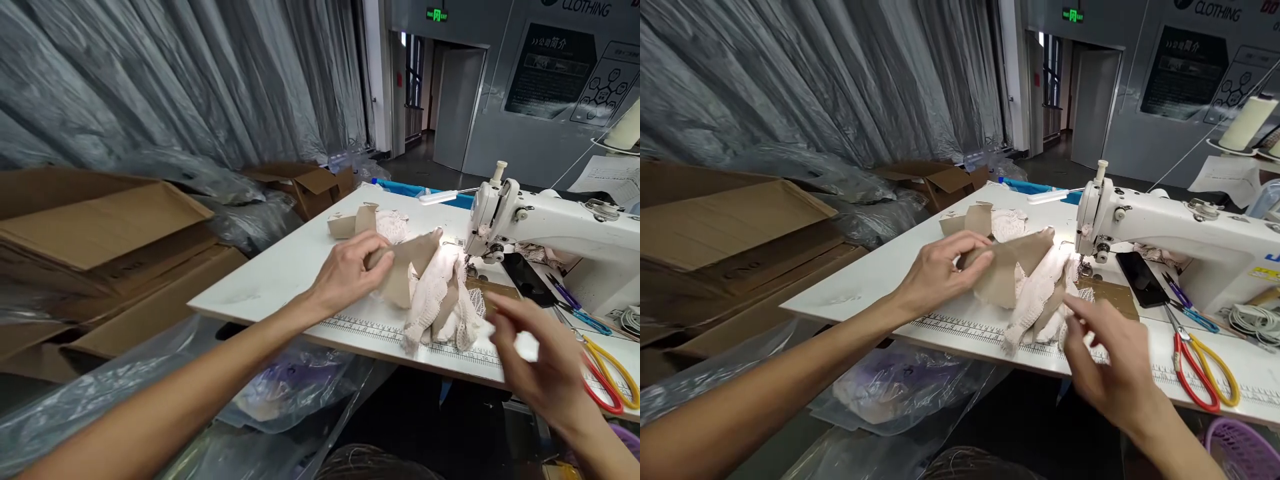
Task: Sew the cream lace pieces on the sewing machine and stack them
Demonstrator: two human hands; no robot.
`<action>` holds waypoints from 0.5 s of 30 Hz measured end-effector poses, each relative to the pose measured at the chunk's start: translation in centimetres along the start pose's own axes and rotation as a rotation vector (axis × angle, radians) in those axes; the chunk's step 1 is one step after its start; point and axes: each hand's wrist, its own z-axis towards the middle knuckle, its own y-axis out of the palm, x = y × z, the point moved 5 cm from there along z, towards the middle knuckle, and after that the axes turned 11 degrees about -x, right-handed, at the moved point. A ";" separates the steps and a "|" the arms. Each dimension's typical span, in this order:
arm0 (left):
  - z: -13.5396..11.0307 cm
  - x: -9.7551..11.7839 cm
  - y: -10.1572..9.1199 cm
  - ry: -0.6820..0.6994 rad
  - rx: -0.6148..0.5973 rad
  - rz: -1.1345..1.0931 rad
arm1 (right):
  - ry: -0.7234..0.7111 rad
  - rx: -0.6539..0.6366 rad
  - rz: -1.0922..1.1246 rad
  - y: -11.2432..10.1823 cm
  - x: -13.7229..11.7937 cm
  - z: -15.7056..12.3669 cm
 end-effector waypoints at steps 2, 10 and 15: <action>0.5 0.1 -0.9 -0.071 0.105 -0.025 | -0.082 -0.203 -0.172 3.3 0.9 1.8; -1.4 0.0 -5.4 -0.124 0.385 -0.138 | -0.171 -0.307 -0.266 6.3 2.7 3.2; -5.8 -1.3 -6.3 -0.158 0.392 -0.351 | 0.076 0.015 0.088 4.2 5.0 6.4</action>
